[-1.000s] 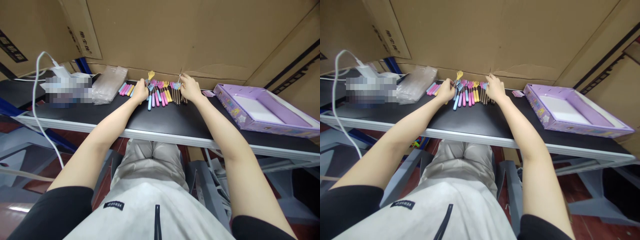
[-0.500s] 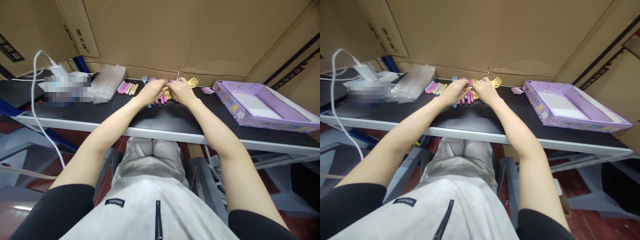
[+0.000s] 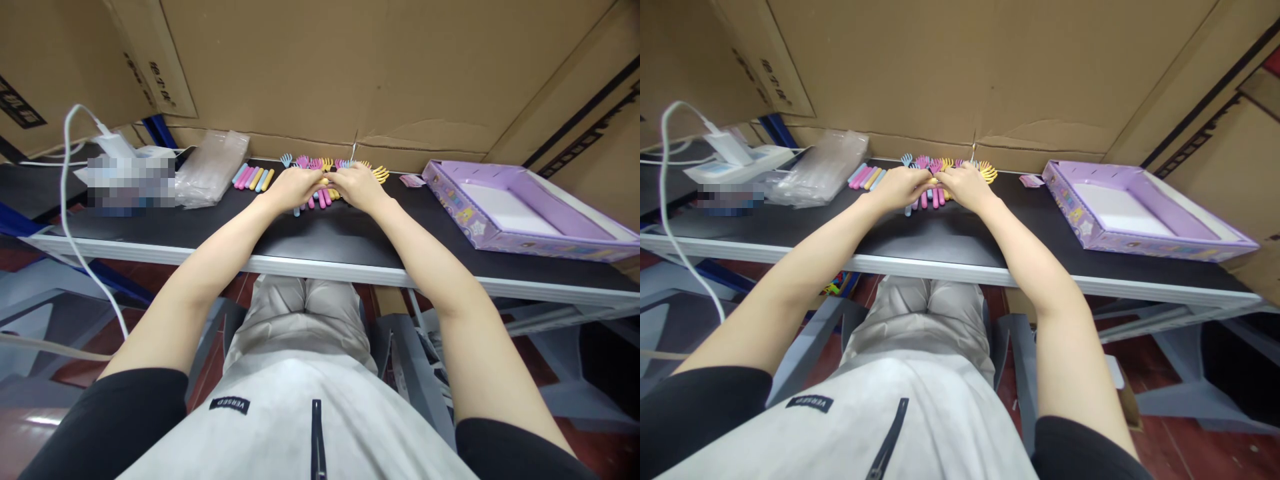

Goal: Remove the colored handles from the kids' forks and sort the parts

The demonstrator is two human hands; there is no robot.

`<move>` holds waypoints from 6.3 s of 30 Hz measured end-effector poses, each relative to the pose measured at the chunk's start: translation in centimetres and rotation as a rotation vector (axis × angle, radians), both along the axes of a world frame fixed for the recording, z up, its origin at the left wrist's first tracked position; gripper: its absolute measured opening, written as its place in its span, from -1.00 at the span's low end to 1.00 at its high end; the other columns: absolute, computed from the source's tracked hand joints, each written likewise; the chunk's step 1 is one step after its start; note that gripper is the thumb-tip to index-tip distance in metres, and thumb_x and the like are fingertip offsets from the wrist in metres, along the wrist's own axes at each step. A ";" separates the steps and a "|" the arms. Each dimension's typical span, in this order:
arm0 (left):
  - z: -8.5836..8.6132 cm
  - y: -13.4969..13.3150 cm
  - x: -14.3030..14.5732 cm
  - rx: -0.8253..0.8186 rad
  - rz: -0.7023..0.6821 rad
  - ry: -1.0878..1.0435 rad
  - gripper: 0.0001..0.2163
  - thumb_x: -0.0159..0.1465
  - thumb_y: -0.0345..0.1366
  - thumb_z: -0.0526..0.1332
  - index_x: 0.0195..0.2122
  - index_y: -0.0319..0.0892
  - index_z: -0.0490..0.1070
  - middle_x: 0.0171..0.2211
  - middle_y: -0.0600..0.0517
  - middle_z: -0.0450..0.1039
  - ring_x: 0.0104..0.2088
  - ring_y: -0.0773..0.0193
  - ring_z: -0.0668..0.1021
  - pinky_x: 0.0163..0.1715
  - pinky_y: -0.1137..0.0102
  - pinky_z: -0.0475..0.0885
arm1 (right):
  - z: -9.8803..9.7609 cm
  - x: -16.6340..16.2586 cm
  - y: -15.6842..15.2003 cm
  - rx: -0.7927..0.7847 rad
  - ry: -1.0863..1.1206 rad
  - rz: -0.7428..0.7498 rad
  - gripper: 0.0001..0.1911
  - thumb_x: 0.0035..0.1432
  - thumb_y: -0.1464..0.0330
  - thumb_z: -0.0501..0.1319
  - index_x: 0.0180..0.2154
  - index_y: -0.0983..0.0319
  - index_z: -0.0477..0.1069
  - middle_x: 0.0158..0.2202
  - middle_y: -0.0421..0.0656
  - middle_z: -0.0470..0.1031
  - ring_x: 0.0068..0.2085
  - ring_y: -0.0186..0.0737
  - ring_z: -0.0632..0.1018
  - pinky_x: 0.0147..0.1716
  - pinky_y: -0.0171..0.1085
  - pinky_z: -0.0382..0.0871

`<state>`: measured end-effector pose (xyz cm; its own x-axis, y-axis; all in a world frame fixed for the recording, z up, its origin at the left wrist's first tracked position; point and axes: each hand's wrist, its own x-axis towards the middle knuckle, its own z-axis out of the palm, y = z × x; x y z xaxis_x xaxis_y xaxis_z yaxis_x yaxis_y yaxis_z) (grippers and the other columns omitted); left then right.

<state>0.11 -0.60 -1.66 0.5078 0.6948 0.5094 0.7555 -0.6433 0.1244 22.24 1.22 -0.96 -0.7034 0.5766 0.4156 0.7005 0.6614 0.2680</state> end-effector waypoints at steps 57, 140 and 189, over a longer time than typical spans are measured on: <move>-2.5 6.8 -9.0 -0.183 0.569 -0.367 -0.66 0.22 -0.43 0.32 0.04 -0.21 0.46 0.23 -0.36 0.38 0.20 -0.26 0.58 0.31 -0.07 0.44 | 0.6 2.8 4.0 -0.139 0.082 -0.441 -0.52 0.37 0.47 0.03 0.09 0.23 0.68 0.03 0.10 0.67 0.13 0.14 0.61 0.22 0.19 0.30; 0.1 0.3 0.3 -0.012 0.082 0.165 -0.68 0.55 -0.23 0.03 0.18 -0.28 0.39 -0.14 -0.24 0.64 0.02 -0.07 0.65 0.19 0.13 0.36 | 0.0 0.3 2.2 -0.038 0.013 -0.071 -0.56 0.52 0.34 -0.04 0.14 0.22 0.56 -0.06 0.05 0.64 0.03 0.00 0.55 0.28 0.12 0.20; 0.3 3.2 -6.5 -0.226 0.748 -0.067 -0.50 0.47 -0.23 -0.03 0.26 -0.41 0.47 0.27 -0.42 0.45 0.29 -0.23 0.48 0.32 0.09 0.31 | 1.9 7.2 2.8 0.000 0.166 -0.514 -0.63 0.49 0.33 0.09 0.05 0.36 0.60 0.15 0.22 0.51 0.23 0.21 0.45 0.21 0.13 0.24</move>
<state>-6.38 2.60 -1.32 -0.1632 0.9306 0.3277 0.9643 0.0802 0.2523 29.39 4.03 0.95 -0.2554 0.8293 0.4970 0.9668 0.2222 0.1260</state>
